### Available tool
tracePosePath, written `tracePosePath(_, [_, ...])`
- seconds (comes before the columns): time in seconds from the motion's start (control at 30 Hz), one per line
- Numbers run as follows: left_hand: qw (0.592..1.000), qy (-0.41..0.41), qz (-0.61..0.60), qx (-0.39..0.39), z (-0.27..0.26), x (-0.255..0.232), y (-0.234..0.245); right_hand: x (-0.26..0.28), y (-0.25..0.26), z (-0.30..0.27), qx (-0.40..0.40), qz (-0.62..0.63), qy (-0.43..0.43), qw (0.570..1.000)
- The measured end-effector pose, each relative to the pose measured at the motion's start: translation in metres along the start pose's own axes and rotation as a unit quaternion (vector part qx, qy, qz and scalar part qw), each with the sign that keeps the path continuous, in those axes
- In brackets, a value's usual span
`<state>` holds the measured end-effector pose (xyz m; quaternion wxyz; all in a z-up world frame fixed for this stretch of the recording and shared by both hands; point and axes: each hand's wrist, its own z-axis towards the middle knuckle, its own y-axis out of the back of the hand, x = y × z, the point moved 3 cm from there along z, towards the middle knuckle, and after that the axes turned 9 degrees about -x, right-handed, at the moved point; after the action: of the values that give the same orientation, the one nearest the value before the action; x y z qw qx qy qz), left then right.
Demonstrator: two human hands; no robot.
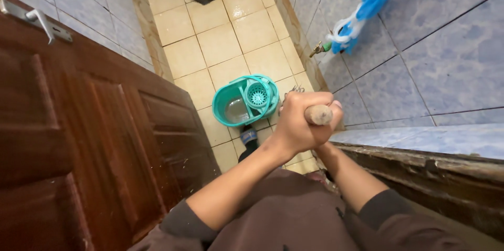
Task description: Mopping the bathroom floor using a mop and bucket.
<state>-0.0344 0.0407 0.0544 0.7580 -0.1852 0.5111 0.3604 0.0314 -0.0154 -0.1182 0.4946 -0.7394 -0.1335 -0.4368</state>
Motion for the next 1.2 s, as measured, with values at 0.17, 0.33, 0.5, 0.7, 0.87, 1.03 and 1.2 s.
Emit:
tracePosePath(0.17, [1.0,-0.002,-0.026,-0.008,0.005,0.007,-0.002,-0.012,0.004,0.013,0.035,0.18,-0.067,0.981])
tracePosePath(0.33, [0.999,-0.017,-0.039,-0.024,0.009,0.016,0.004,-0.058,0.051,0.033,0.138,0.455,-0.004,0.88])
tracePosePath(0.5, [0.997,-0.003,-0.07,-0.043,0.01,0.026,0.014,-0.073,0.064,0.047,0.077,0.196,-0.006,0.978])
tracePosePath(0.7, [0.995,0.001,-0.094,-0.041,0.01,0.035,0.029,-0.113,0.118,0.066,-0.008,-0.363,0.164,0.917])
tracePosePath(0.87, [0.996,-0.028,-0.084,-0.021,0.019,0.04,0.034,-0.111,0.088,0.079,0.101,0.125,0.063,0.985])
tracePosePath(1.03, [0.996,-0.002,-0.066,0.056,0.024,0.048,0.03,-0.11,0.088,0.082,0.071,0.465,0.049,0.881])
tracePosePath(1.2, [0.97,-0.026,-0.194,0.142,0.016,0.057,0.045,-0.085,0.041,0.051,-0.109,0.11,-0.014,0.988])
